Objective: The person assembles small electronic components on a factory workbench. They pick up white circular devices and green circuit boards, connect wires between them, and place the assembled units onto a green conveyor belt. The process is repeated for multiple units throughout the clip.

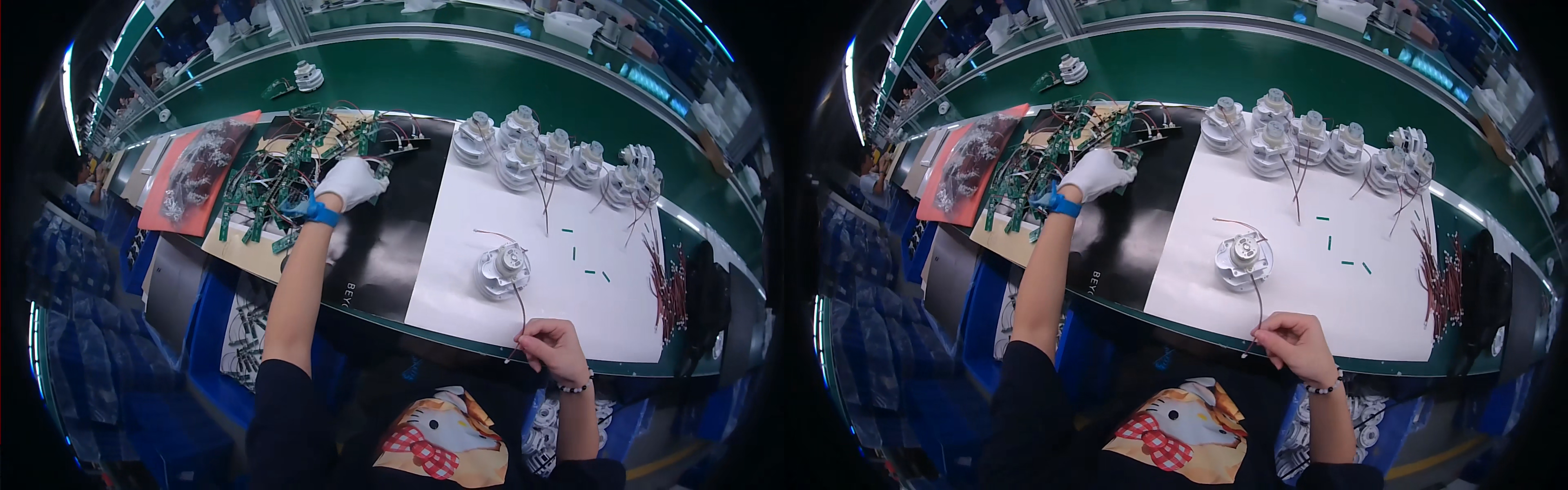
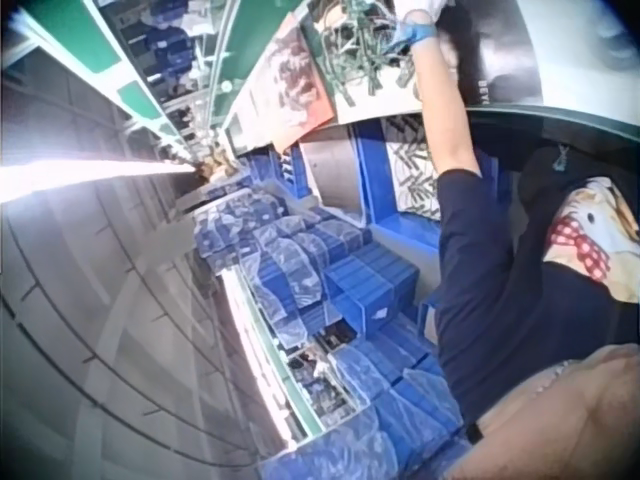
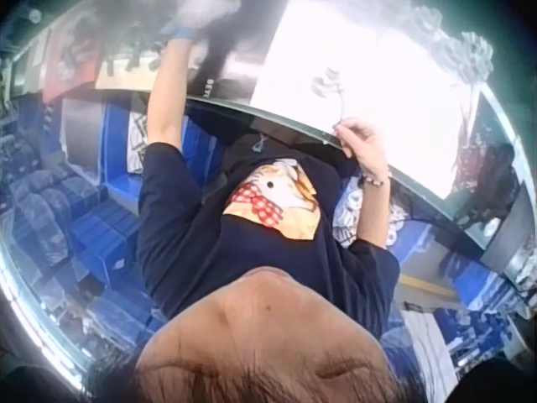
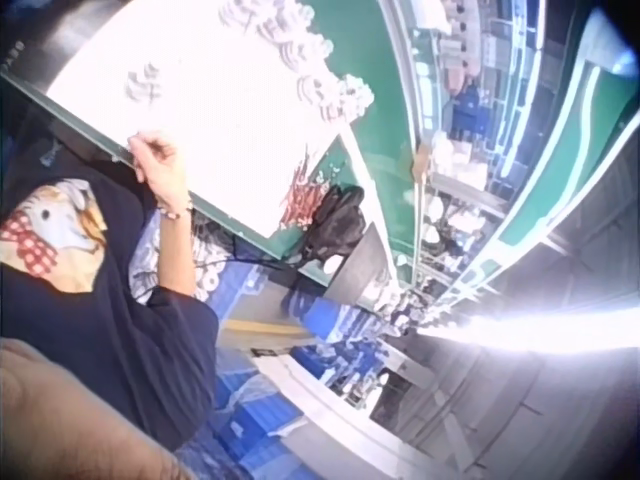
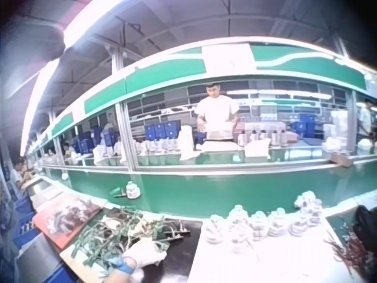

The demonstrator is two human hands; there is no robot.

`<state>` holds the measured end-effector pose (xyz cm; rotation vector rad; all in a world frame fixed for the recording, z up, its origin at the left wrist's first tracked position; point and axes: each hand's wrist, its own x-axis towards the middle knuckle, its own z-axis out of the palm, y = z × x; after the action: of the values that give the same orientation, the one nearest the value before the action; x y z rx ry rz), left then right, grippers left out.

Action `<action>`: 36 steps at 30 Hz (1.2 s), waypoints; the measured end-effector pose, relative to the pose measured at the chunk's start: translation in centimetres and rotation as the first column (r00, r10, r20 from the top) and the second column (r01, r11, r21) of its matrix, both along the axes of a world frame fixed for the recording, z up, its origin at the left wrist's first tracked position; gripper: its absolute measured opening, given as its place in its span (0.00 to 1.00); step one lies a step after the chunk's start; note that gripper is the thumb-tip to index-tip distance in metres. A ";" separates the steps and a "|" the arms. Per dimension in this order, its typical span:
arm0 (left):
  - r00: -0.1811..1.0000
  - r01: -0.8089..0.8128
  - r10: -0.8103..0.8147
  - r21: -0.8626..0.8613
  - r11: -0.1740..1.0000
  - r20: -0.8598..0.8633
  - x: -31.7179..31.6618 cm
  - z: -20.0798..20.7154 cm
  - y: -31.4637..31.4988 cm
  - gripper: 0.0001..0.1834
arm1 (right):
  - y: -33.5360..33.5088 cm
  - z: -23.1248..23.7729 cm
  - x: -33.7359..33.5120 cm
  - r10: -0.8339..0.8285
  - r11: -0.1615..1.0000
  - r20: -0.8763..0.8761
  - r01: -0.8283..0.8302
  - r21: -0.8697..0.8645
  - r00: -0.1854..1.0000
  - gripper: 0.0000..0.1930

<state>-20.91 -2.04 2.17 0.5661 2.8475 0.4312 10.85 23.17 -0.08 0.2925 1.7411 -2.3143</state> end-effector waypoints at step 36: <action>0.951 0.101 -0.256 0.607 0.788 0.175 21.8 2.5 0.3 0.06 | -9.3 -1.0 -2.7 -0.427 0.854 -0.475 0.516 0.068 0.770 0.06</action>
<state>0.93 -1.69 4.68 0.8106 2.3501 1.2812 8.15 13.89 -1.11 0.2782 2.3611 -2.7272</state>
